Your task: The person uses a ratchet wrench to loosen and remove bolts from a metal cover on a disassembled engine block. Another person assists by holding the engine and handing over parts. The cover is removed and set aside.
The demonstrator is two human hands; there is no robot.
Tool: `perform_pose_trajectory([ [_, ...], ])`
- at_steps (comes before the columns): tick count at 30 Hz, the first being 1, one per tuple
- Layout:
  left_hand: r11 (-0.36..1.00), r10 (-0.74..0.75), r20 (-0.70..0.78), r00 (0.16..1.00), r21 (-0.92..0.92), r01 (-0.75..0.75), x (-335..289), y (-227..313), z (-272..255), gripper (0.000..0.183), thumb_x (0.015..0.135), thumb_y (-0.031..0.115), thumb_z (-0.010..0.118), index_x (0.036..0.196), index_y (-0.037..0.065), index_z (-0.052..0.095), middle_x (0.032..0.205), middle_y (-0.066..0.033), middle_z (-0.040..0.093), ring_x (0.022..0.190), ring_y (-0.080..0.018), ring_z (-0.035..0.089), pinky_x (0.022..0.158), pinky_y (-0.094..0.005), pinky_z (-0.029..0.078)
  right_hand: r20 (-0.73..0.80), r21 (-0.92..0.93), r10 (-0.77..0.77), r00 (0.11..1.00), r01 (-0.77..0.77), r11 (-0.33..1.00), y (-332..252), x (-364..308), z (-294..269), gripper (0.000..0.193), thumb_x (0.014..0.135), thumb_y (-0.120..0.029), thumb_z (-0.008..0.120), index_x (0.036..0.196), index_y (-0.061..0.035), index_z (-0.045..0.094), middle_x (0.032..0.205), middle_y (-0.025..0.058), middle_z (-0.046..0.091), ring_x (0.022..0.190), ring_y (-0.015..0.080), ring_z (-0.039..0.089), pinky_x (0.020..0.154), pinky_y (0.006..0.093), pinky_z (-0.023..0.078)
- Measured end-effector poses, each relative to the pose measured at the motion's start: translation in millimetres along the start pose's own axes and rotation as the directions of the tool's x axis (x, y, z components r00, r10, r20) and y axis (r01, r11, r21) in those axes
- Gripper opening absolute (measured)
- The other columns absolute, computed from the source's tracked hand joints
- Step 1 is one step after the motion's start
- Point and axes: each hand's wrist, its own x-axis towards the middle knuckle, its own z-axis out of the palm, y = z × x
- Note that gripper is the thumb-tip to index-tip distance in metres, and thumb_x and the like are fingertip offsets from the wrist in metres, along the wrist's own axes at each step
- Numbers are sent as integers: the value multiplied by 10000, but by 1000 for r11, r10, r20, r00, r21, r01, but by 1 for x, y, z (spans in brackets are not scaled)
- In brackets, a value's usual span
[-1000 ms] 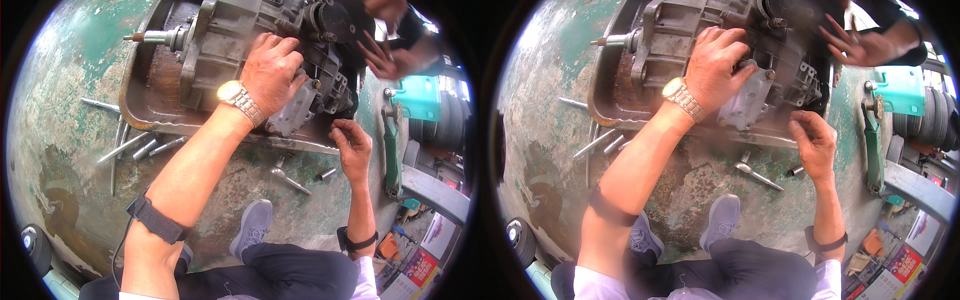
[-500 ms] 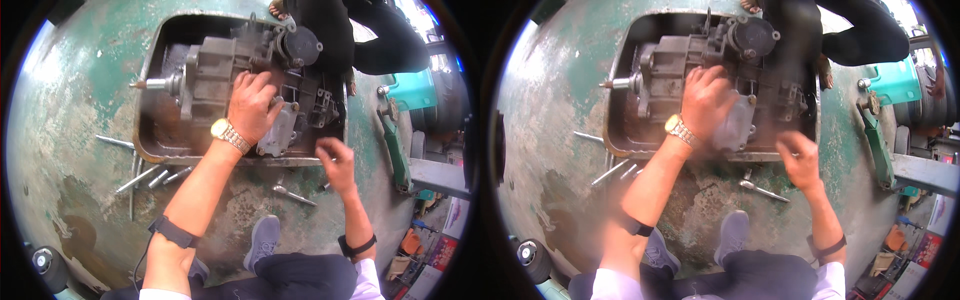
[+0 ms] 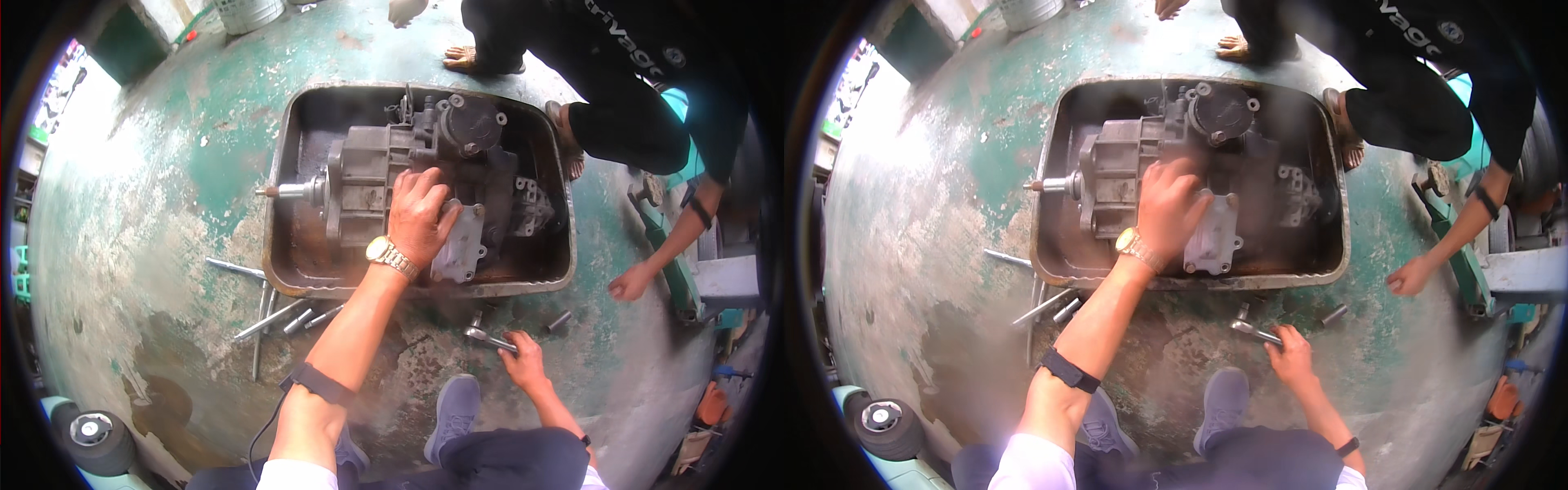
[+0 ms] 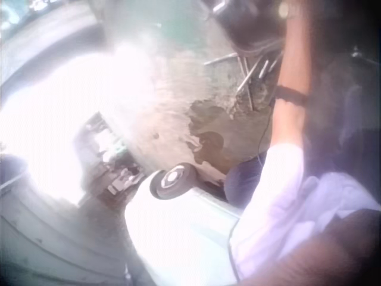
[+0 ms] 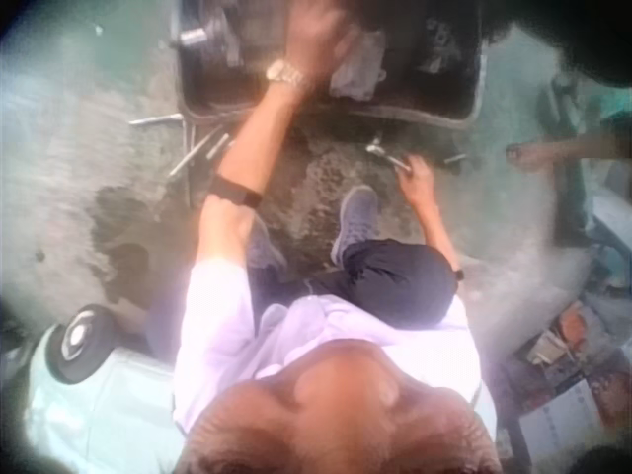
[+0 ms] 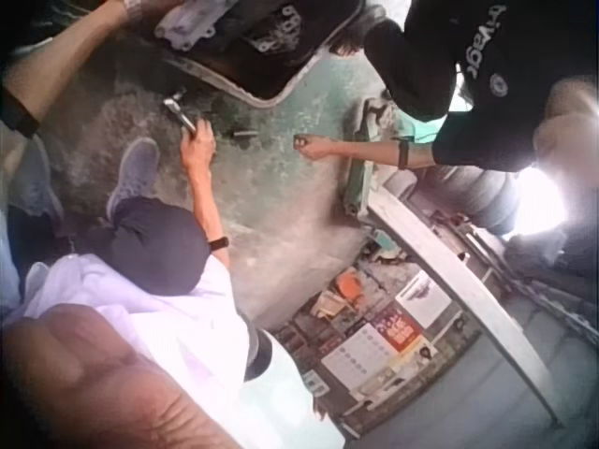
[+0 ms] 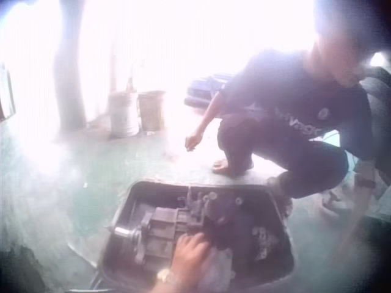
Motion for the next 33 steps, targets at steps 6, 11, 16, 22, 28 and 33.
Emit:
perform_pose_trajectory([
  [6, 999, -52, 59, 997, 11, 51, -1, -1, 1, 293, 721, 136, 790, 950, 39, 635, 1181, -169, 611, 1084, -383, 547, 1044, -515, 389, -10, 47, -28, 1000, 29, 998, -1, 2, 2, 281, 779, -95, 742, 1038, -22, 663, 1003, 154, 661, 906, 352, 662, 773, 416, 532],
  [11, 992, -109, -12, 994, -67, 108, 13, 5, -7, 261, 759, 108, 762, 976, 22, 646, 1096, -186, 649, 1016, -388, 592, 941, -468, 460, -4, 241, -28, 1000, 28, 970, -23, 13, -9, 274, 786, -94, 742, 1025, 4, 652, 949, 166, 665, 881, 327, 680, 766, 399, 541],
  [16, 976, -204, -143, 968, -102, 191, 55, -5, -11, 138, 844, 42, 658, 973, -4, 645, 921, -202, 659, 815, -385, 646, 738, -431, 522, -275, 376, -115, 955, 217, 901, -63, 91, -50, 300, 801, -56, 738, 1078, 14, 646, 944, 136, 695, 847, 228, 682, 787, 331, 540],
  [22, 888, -305, -142, 942, 315, 335, 111, -6, 5, 686, 857, 589, 657, 1023, -77, 655, 1062, -217, 653, 1072, -380, 576, 942, -473, 433, -378, 618, -124, 917, 350, 704, -135, 228, -84, 750, 809, -170, 812, 1397, 60, 408, 1338, 244, 558, 1226, 302, 572, 1018, 387, 478],
  [28, 782, -568, 22, 822, 325, 532, 125, -6, 19, 902, 757, 683, 673, 1168, -119, 633, 1233, -300, 548, 1178, -437, 504, 1047, -467, 374, -319, 663, -145, 937, 329, 673, -169, 273, -67, 912, 754, -202, 862, 1433, 95, 331, 1333, 223, 562, 1232, 253, 550, 1026, 341, 452],
  [33, 740, -599, -130, 790, 287, 608, 126, -9, 25, 766, 746, 674, 702, 976, -56, 666, 1065, -271, 601, 1100, -431, 514, 1025, -513, 340, -252, 616, -93, 963, 234, 752, -182, 276, -71, 980, 725, -199, 871, 1446, 86, 272, 1316, 195, 567, 1205, 230, 557, 1021, 335, 444],
])
